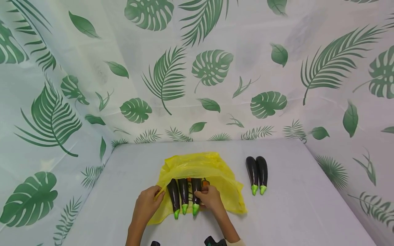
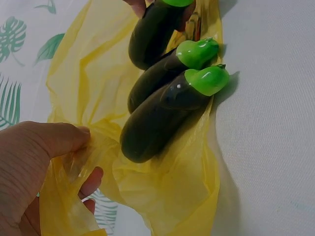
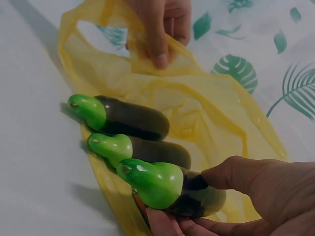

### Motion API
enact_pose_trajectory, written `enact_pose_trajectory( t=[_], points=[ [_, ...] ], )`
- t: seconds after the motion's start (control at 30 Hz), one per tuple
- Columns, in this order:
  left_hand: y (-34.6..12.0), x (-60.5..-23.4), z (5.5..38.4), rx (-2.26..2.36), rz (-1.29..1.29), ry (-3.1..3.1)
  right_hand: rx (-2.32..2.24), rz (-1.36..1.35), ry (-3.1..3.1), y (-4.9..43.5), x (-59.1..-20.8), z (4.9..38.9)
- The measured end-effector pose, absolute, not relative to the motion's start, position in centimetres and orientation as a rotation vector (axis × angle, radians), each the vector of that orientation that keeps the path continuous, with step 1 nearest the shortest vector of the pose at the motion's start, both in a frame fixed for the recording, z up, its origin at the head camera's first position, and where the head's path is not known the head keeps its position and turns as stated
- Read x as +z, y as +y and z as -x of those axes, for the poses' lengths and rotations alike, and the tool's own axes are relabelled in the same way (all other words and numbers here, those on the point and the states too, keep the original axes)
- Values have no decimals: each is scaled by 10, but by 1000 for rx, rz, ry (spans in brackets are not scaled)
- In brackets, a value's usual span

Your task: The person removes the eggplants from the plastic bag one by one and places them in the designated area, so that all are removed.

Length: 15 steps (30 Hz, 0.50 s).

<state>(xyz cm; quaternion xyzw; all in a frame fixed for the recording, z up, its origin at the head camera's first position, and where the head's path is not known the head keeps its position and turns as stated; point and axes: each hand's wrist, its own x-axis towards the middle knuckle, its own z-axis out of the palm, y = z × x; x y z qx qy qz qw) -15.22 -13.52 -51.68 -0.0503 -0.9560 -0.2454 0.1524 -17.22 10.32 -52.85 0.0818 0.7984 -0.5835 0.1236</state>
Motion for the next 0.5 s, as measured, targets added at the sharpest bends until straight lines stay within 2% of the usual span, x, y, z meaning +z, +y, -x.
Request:
enact_pose_trajectory(
  t=[0.5],
  points=[
    [-132,-517,153,-704,139,-2743,-1602,-194,2252,113,-512,160]
  ],
)
